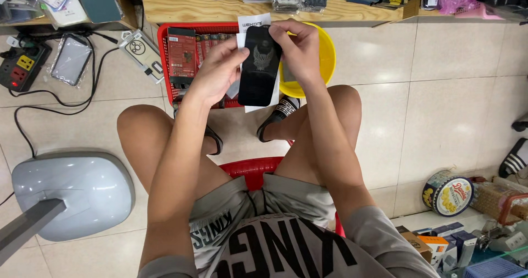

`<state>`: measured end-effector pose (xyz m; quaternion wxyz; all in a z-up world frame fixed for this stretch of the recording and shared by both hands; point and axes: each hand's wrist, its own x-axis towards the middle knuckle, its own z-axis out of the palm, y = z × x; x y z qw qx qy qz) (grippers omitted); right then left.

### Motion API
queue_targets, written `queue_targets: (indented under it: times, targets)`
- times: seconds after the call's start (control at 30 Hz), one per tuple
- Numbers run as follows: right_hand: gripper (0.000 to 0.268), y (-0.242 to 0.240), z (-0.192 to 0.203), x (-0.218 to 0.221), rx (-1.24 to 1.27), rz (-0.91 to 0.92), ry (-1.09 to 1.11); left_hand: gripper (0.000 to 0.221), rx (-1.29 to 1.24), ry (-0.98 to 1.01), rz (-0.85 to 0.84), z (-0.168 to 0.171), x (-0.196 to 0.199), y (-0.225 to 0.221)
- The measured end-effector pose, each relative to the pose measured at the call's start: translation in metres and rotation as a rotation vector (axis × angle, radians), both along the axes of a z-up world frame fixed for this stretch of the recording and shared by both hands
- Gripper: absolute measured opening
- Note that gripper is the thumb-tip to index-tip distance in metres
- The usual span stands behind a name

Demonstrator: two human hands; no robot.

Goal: The person peels a backing off a screen protector, aligns it with the screen of a mobile phone, and smooths it down by hand.

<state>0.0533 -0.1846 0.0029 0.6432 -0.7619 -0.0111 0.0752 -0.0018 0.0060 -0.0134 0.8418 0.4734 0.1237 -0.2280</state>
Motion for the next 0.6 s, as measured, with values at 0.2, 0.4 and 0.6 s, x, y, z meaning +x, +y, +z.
queue_targets:
  times: [0.2,0.4,0.6]
  targets:
    - [0.032,0.002,0.006,-0.003,0.094,-0.015,-0.020,0.019,-0.021,-0.082,0.087,-0.004,0.001,0.000]
    - [0.022,0.017,-0.006,-0.024,0.326,-0.107,0.149,0.008,-0.063,-0.076,0.358,-0.016,0.009,0.008]
    - [0.021,0.021,-0.012,-0.033,0.255,-0.006,-0.055,0.022,-0.058,-0.116,0.402,-0.025,0.011,0.009]
